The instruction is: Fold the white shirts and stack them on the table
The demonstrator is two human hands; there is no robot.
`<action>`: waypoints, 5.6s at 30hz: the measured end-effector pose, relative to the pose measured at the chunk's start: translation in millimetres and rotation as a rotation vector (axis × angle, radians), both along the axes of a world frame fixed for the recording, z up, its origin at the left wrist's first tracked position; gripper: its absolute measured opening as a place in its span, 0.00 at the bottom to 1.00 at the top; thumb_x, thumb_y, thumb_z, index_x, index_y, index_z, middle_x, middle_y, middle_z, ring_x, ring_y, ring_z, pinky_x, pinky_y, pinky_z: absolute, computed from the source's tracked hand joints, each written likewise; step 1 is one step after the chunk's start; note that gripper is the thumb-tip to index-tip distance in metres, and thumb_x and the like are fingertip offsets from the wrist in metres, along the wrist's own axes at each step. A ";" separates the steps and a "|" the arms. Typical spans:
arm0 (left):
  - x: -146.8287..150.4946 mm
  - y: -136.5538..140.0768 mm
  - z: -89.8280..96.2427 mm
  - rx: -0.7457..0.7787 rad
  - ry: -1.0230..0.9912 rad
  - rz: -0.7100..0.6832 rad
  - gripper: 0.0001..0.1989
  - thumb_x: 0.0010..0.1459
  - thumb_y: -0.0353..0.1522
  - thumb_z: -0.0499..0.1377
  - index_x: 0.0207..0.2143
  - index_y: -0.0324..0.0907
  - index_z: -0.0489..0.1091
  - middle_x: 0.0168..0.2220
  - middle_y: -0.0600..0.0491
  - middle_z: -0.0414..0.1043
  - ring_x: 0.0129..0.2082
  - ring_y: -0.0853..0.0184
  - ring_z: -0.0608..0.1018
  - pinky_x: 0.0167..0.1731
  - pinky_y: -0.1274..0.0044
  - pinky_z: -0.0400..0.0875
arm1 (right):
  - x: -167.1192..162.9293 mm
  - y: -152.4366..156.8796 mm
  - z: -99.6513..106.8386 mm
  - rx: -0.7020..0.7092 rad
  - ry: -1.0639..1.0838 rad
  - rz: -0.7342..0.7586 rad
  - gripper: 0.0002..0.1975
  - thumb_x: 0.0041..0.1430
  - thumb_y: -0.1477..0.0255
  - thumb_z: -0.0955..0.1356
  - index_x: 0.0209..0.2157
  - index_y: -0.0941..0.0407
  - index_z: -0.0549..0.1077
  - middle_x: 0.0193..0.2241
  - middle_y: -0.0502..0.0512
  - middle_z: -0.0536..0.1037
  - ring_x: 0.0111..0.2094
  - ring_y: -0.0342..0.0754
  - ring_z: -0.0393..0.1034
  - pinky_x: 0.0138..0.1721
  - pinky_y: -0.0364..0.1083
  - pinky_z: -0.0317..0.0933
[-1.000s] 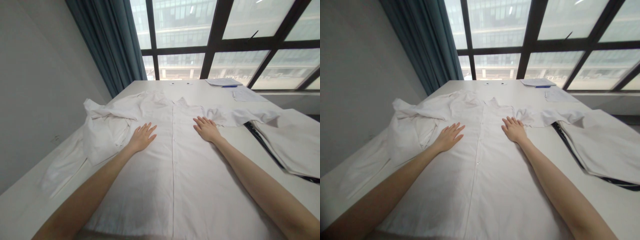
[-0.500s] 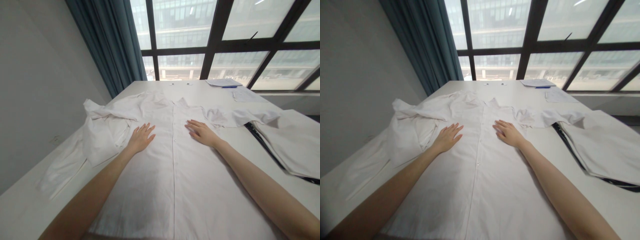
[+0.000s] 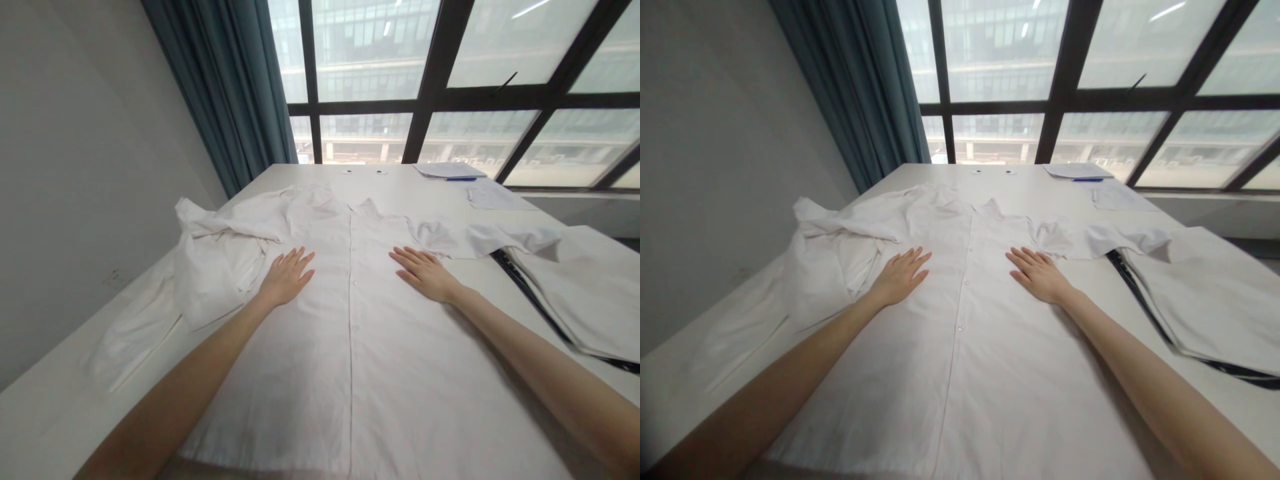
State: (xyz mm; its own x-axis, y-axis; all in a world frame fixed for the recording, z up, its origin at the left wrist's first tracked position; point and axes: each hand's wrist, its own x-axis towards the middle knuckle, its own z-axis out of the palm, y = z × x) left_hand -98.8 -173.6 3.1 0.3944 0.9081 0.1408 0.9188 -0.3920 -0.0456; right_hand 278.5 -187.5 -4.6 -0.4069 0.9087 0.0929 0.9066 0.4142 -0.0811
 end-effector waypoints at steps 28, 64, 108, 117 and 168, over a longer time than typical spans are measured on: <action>-33.6 -134.7 3.7 -0.094 0.006 -0.279 0.30 0.69 0.48 0.44 0.69 0.53 0.45 0.70 0.52 0.46 0.69 0.58 0.53 0.64 0.60 0.47 | -14.1 -168.9 7.6 0.019 -0.039 0.143 0.33 0.68 0.57 0.59 0.69 0.42 0.41 0.68 0.48 0.52 0.68 0.55 0.45 0.63 0.62 0.49; 11.5 -170.5 43.7 -0.267 -0.177 -0.923 0.18 0.64 0.39 0.59 0.55 0.48 0.67 0.61 0.51 0.66 0.63 0.60 0.65 0.65 0.64 0.50 | -33.4 -203.0 45.4 -0.431 0.310 0.447 0.22 0.63 0.61 0.67 0.58 0.47 0.69 0.62 0.56 0.65 0.67 0.55 0.49 0.65 0.61 0.46; 24.1 -193.2 37.6 0.067 -0.428 -1.049 0.10 0.65 0.24 0.52 0.31 0.39 0.71 0.26 0.55 0.72 0.27 0.71 0.72 0.42 0.75 0.74 | -125.1 -223.2 20.6 0.040 0.225 0.501 0.11 0.66 0.63 0.63 0.32 0.54 0.68 0.28 0.50 0.75 0.31 0.49 0.65 0.38 0.50 0.55; 23.3 -201.5 49.0 0.021 -0.447 -0.968 0.11 0.65 0.23 0.52 0.32 0.38 0.71 0.29 0.56 0.76 0.28 0.72 0.74 0.36 0.77 0.74 | -121.7 -217.7 39.8 0.073 0.561 0.405 0.08 0.62 0.80 0.60 0.33 0.56 0.67 0.23 0.48 0.72 0.26 0.44 0.62 0.34 0.46 0.52; 14.0 -174.9 35.2 -0.169 -0.465 -0.755 0.15 0.65 0.28 0.51 0.54 0.40 0.65 0.48 0.48 0.77 0.55 0.64 0.74 0.63 0.67 0.58 | -93.4 -170.9 45.3 -0.024 0.290 0.464 0.14 0.69 0.74 0.60 0.50 0.57 0.74 0.51 0.57 0.78 0.54 0.48 0.68 0.57 0.54 0.58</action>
